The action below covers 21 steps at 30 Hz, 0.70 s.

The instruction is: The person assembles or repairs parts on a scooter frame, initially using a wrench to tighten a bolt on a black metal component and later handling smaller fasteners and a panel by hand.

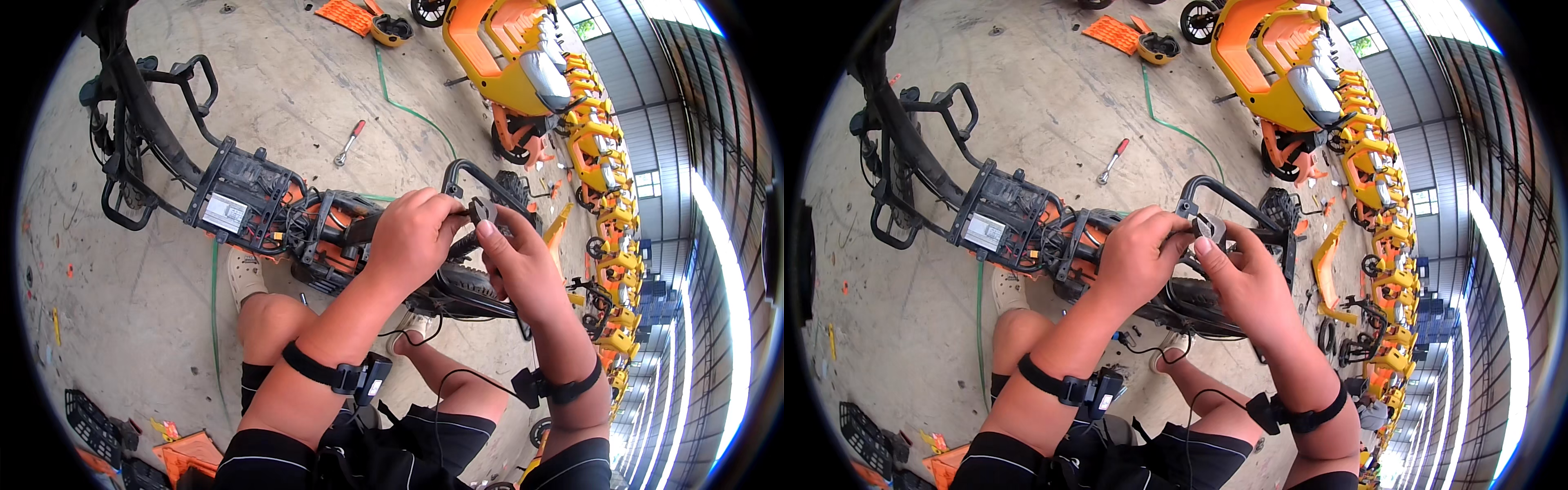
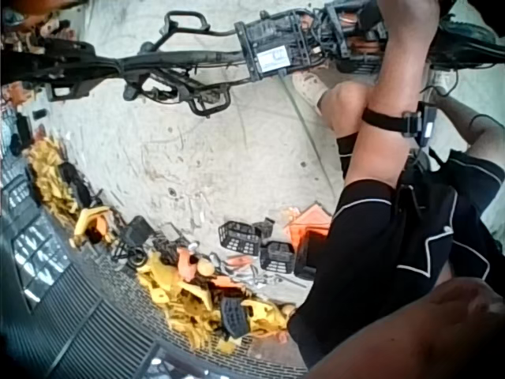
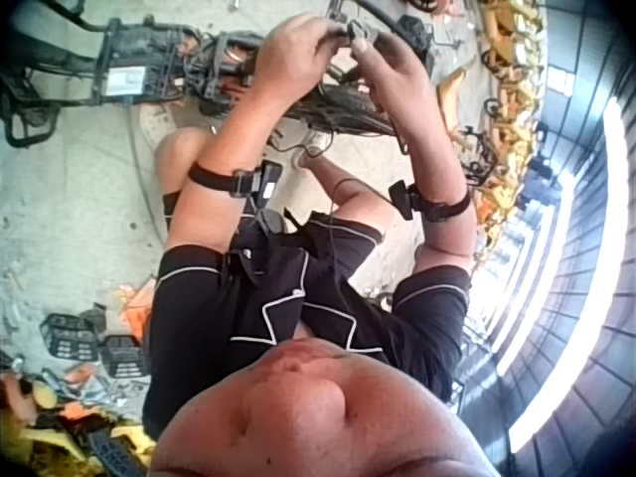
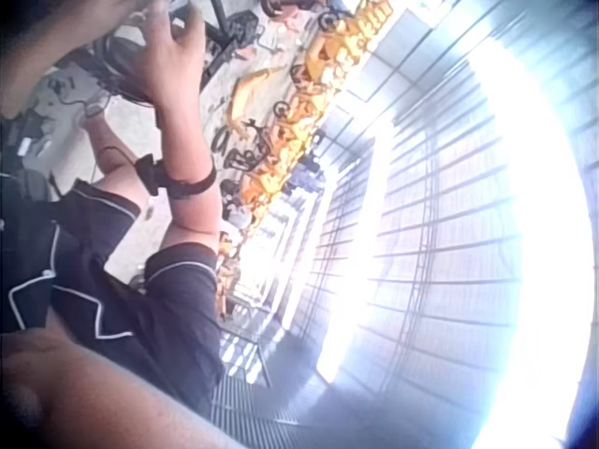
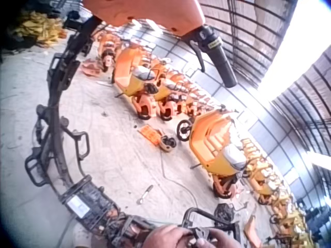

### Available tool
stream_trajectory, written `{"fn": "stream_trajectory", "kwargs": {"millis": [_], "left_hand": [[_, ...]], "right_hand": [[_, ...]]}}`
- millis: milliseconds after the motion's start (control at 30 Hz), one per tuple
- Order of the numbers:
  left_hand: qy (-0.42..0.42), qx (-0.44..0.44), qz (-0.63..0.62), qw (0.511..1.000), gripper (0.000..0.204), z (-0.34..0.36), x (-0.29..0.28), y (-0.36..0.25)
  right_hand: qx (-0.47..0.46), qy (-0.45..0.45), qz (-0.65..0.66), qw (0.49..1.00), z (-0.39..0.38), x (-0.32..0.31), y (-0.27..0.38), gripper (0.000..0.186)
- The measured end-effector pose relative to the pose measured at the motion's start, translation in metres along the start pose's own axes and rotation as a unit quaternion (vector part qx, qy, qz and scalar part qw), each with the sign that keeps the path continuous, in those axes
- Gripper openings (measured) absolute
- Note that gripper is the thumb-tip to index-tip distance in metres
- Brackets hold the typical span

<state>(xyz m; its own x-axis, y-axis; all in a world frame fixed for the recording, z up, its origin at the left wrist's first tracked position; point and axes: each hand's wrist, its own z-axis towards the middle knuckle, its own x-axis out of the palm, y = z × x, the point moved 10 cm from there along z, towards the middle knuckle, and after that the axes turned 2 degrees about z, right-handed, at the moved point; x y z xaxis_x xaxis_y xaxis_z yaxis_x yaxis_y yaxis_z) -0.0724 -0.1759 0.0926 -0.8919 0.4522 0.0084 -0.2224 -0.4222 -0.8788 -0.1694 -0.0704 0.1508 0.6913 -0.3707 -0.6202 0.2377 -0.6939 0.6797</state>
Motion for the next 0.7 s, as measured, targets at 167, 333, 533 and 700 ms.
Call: {"fn": "stream_trajectory", "kwargs": {"millis": [167, 333, 533, 700], "left_hand": [[0.007, -0.009, 0.003, 1.000, 0.009, -0.002, 0.000, 0.003], [0.012, -0.021, 0.002, 1.000, 0.012, -0.004, 0.002, 0.006], [0.010, -0.050, -0.026, 0.998, 0.014, -0.005, 0.008, 0.015], [0.017, -0.086, -0.067, 0.994, 0.013, -0.007, 0.013, 0.022]], "right_hand": [[-0.150, 0.021, -0.128, 0.980, 0.012, -0.006, 0.012, 0.053], [-0.242, 0.094, -0.276, 0.926, 0.028, -0.005, 0.044, 0.053], [-0.438, 0.111, -0.438, 0.777, 0.024, 0.024, 0.088, 0.040], [-0.468, 0.130, -0.469, 0.738, 0.024, 0.036, 0.091, 0.042]]}}
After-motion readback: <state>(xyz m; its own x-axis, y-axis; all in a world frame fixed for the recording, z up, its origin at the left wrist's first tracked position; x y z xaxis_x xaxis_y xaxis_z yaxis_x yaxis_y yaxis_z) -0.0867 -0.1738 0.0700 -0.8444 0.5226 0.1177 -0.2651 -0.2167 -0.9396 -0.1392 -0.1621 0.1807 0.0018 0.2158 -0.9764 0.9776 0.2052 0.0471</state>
